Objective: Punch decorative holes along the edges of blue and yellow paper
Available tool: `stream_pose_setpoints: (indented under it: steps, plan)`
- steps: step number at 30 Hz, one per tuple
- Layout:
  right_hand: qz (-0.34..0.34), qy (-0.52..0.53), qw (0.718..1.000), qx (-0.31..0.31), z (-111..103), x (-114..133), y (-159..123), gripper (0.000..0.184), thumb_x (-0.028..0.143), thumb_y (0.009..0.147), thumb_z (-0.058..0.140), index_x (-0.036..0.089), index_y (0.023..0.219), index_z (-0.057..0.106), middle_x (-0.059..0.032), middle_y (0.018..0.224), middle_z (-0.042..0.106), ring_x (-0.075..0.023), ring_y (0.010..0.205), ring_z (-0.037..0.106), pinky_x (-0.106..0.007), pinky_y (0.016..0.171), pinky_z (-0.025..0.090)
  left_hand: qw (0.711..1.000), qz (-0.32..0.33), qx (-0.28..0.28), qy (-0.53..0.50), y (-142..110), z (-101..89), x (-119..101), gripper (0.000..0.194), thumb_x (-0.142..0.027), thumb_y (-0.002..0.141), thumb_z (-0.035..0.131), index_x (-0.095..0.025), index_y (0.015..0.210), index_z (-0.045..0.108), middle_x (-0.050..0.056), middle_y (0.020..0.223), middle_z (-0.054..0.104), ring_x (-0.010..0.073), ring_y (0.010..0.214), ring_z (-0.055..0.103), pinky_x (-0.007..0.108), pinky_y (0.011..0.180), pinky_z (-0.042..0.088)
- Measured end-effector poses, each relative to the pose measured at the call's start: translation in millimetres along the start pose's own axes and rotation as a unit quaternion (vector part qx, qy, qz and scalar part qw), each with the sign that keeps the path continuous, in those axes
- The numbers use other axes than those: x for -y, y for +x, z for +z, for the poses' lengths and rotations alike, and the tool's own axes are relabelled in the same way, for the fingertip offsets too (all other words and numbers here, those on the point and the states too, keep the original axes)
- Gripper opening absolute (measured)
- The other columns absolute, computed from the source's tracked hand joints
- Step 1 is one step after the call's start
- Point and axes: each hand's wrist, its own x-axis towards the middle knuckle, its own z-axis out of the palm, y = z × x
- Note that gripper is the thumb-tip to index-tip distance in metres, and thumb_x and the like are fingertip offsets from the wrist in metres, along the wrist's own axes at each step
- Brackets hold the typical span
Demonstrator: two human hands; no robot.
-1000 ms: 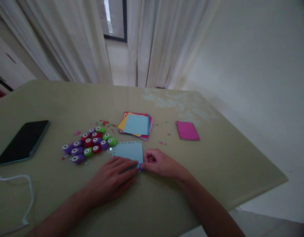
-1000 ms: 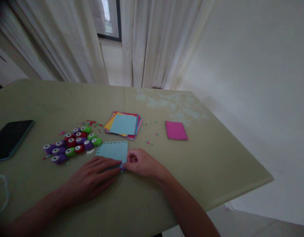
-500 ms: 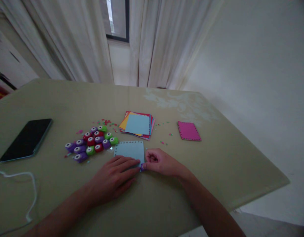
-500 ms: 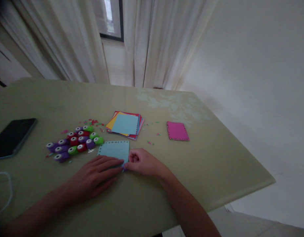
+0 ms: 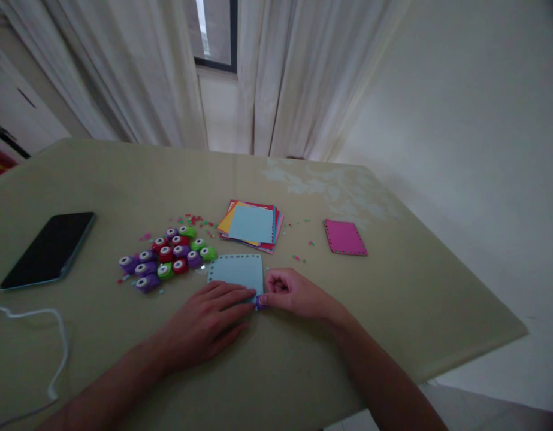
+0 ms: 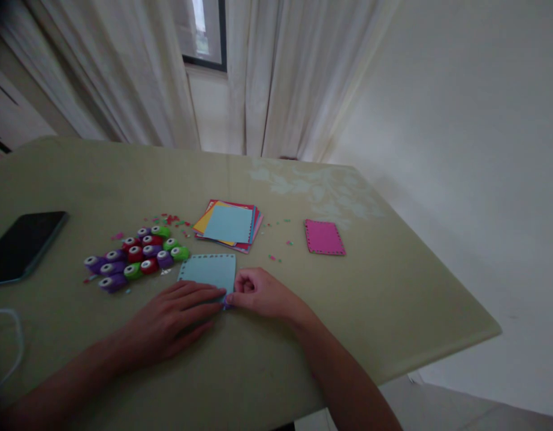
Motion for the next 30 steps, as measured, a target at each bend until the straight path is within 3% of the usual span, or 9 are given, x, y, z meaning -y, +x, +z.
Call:
stream_pose_setpoints:
  steps: [8,16,23,30]
  plan:
    - [0.017,-0.006,1.000,0.000,-2.2,1.7,0.1,0.053,0.059,0.076,0.093,0.020,0.078,0.056,0.0086,0.064,0.045,-0.0106,0.062,0.038,-0.025,0.056,0.027,0.998,0.007,0.057,-0.025,1.3,-8.5,-2.3,0.035,-0.022,0.106,0.054,-0.026,0.138,0.067,0.008,0.155,0.065,0.0298,0.134,0.065,0.050,0.113,0.048]
    - [0.017,-0.015,1.000,0.005,0.5,2.5,0.7,0.055,0.062,0.077,0.089,0.021,0.077,0.054,0.0085,0.064,0.044,-0.0109,0.062,0.037,-0.027,0.056,0.027,0.997,0.012,0.059,-0.037,1.6,-6.1,-2.1,0.038,-0.019,0.105,0.052,-0.025,0.141,0.065,0.010,0.158,0.063,0.0303,0.138,0.062,0.052,0.119,0.041]
    - [0.007,-0.062,0.998,0.018,-0.5,0.4,2.6,0.037,0.044,0.087,0.078,0.021,0.078,0.051,0.0081,0.068,0.041,-0.0113,0.065,0.036,-0.027,0.059,0.027,0.997,-0.005,0.057,-0.060,5.2,-7.5,-4.1,0.033,-0.020,0.105,0.054,-0.026,0.134,0.068,0.009,0.153,0.065,0.0303,0.137,0.061,0.050,0.117,0.043]
    - [0.030,-0.141,0.989,0.042,-2.9,7.4,7.7,0.037,0.036,0.092,0.072,0.022,0.073,0.043,0.0081,0.068,0.036,-0.0109,0.065,0.033,-0.027,0.058,0.026,0.996,0.006,0.073,-0.058,6.1,-9.3,-3.5,0.048,-0.019,0.101,0.057,-0.030,0.147,0.063,0.010,0.156,0.062,0.0321,0.136,0.060,0.052,0.115,0.043]
